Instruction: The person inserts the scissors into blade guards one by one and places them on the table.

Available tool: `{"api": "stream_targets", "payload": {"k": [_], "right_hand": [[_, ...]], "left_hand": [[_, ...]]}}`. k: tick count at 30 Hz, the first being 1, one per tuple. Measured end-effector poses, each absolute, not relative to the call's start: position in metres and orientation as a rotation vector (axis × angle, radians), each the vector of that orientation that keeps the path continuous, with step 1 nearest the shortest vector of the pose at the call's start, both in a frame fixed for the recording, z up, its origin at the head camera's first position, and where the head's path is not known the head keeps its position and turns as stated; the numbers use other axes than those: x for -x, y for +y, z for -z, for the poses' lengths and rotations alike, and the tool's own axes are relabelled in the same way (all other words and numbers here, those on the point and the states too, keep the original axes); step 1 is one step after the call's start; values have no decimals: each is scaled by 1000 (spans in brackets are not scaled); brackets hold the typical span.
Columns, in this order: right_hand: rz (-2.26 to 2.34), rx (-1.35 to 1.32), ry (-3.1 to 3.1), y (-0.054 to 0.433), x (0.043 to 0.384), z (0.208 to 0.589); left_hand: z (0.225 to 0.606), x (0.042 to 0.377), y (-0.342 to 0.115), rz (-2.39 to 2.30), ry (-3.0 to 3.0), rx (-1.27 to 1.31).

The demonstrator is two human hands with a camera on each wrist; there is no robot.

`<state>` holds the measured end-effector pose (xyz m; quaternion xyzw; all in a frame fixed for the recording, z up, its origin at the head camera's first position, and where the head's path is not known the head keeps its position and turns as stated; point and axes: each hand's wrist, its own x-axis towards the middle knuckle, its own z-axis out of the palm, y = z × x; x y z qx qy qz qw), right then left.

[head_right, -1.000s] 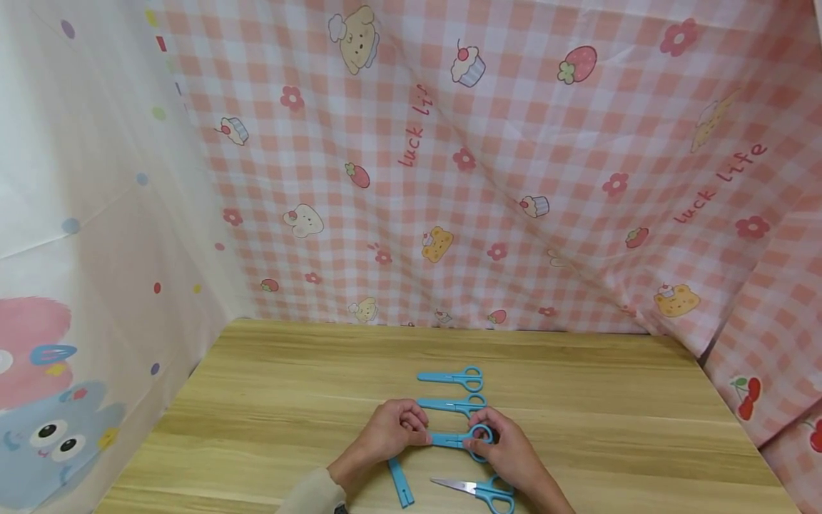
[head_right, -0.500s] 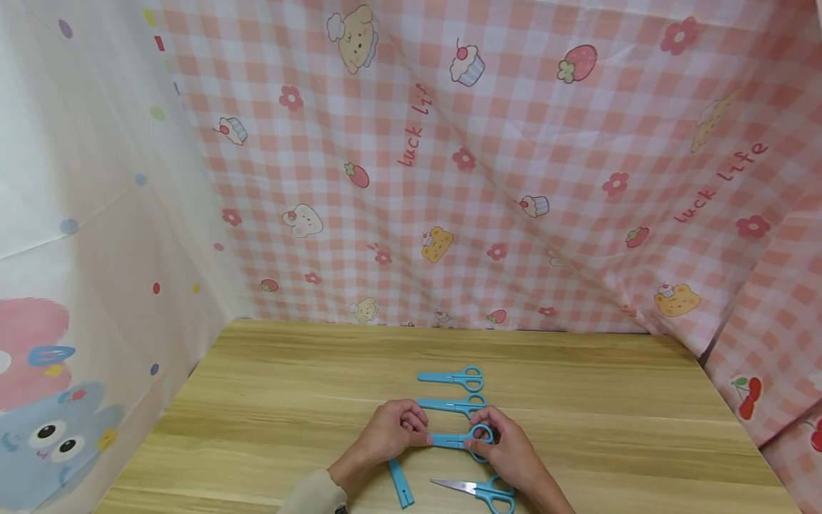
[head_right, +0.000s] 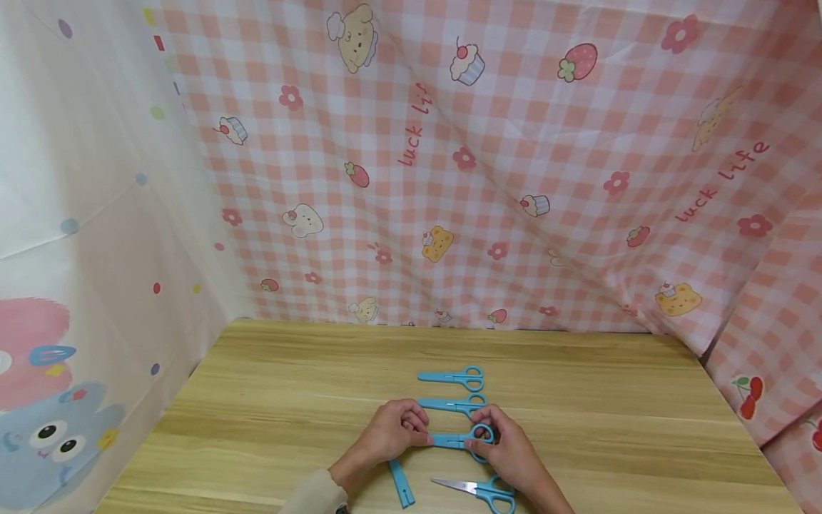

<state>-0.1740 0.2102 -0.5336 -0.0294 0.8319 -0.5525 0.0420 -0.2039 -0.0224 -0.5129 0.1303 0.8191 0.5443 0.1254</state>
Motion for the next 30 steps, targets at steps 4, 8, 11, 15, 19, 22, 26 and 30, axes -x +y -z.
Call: {"api": "stream_targets", "payload": {"k": [4,8,11,15,19,22,26,30], "right_hand": [[1671,35,2570,208,174,532],[1673,-2,2590,207,173,531],[1665,10,2614,207,172,530],[1665,8,2633,207,171,528],[1668,-11,2641,207,171,527],[1658,-16,2650,207,171,528],[1651,-19,2658,207,172,529],[1662,-5,2661,206,172,529]], "left_hand": [[514,204,-22,-1584,2389,-383],[514,205,-22,-1581,2393,-384],[515,205,-22,-1578,2397,-383],[515,205,-22,-1574,2399,-374],[513,204,-22,-1568,2397,-365],[513,204,-22,-1563,2397,-367],[513,205,-22,-1558,2403,-372],[513,205,-22,-1556,2406,-370]]}}
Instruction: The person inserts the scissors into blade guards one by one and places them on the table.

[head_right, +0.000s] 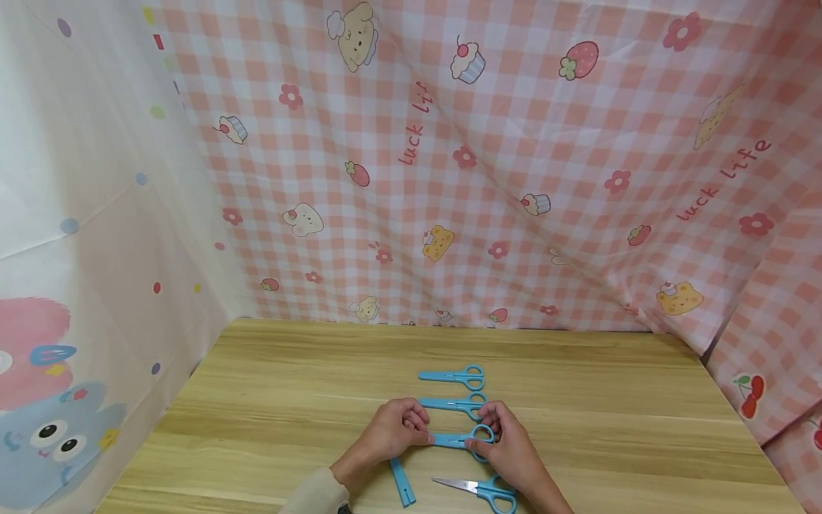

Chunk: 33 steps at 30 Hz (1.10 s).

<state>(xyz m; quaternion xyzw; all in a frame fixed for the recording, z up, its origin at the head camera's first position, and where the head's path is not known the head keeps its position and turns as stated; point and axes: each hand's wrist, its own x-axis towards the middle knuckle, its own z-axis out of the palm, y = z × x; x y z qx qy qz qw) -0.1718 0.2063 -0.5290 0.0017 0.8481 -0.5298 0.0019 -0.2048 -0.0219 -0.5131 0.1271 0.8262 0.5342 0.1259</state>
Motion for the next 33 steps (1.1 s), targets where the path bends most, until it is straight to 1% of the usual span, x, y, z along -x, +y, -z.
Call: {"api": "stream_targets", "payload": {"k": [16,33], "right_hand": [[1709,46,2672,207,171,532],[1666,9,2683,207,170,529]], "left_hand": [[512,205,-22,-1570,2379,-355],[513,205,-22,-1566,2380,-356]]}}
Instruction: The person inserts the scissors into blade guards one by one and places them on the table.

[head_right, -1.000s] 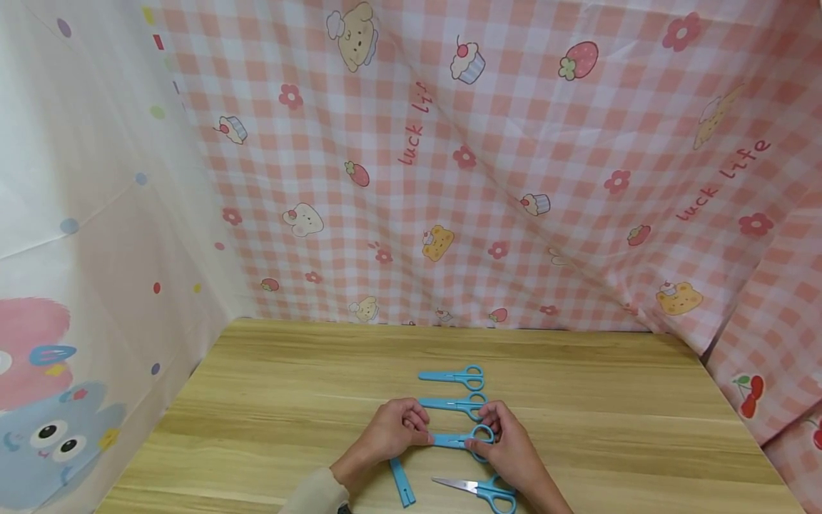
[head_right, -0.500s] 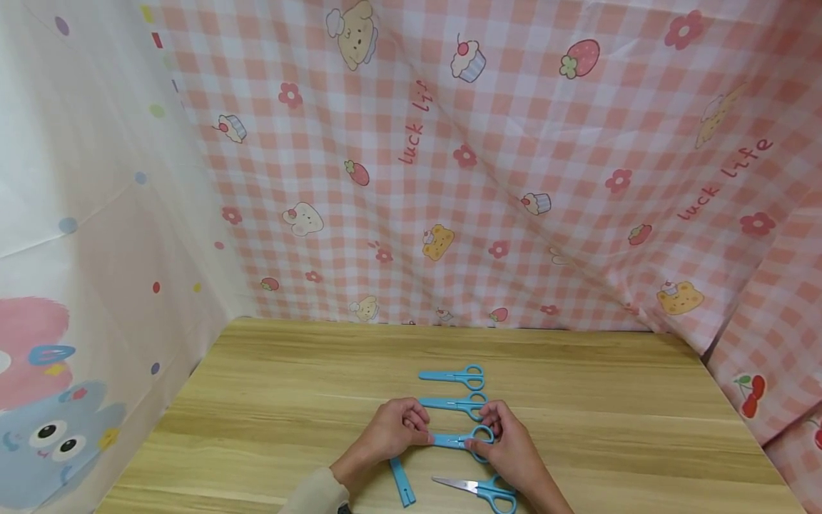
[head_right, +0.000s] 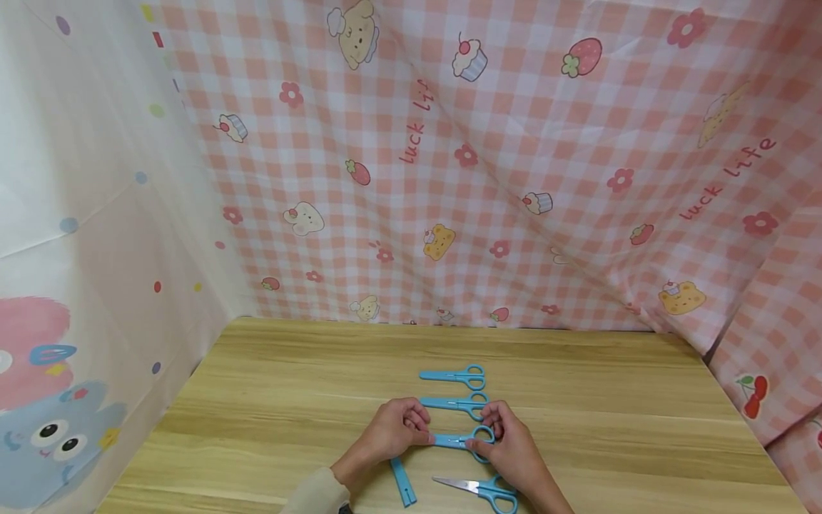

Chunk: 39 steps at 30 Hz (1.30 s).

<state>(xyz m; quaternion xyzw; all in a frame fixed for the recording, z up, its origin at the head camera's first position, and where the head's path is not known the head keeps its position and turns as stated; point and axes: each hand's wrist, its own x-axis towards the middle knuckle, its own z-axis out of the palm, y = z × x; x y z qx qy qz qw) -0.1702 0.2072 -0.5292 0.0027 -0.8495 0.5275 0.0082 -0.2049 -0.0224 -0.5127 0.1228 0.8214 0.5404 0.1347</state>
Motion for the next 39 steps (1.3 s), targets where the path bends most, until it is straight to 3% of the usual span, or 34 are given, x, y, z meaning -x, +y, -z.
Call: {"api": "stream_targets", "payload": {"k": [39], "right_hand": [[-1696,37,-2575,207,170,529]], "left_hand": [[510,202,-24,-1564,2379,-331]]}}
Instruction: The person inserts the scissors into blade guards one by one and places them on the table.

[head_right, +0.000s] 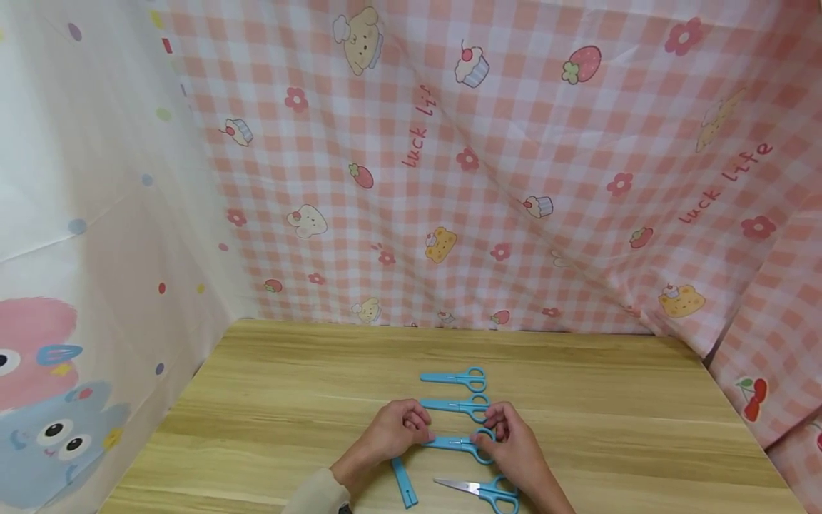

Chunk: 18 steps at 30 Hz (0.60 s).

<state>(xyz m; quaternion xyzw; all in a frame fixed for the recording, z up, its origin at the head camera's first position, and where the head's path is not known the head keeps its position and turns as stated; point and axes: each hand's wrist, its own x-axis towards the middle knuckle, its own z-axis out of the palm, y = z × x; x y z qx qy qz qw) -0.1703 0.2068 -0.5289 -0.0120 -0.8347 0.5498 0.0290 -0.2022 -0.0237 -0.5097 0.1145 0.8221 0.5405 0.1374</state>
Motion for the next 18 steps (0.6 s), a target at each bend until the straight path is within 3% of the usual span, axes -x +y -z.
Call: {"api": "stream_targets", "payload": {"k": [18], "right_hand": [[-1918,-51,-2503,219,167,523]], "left_hand": [[505,197,-38,-1539,2334,-302]]}}
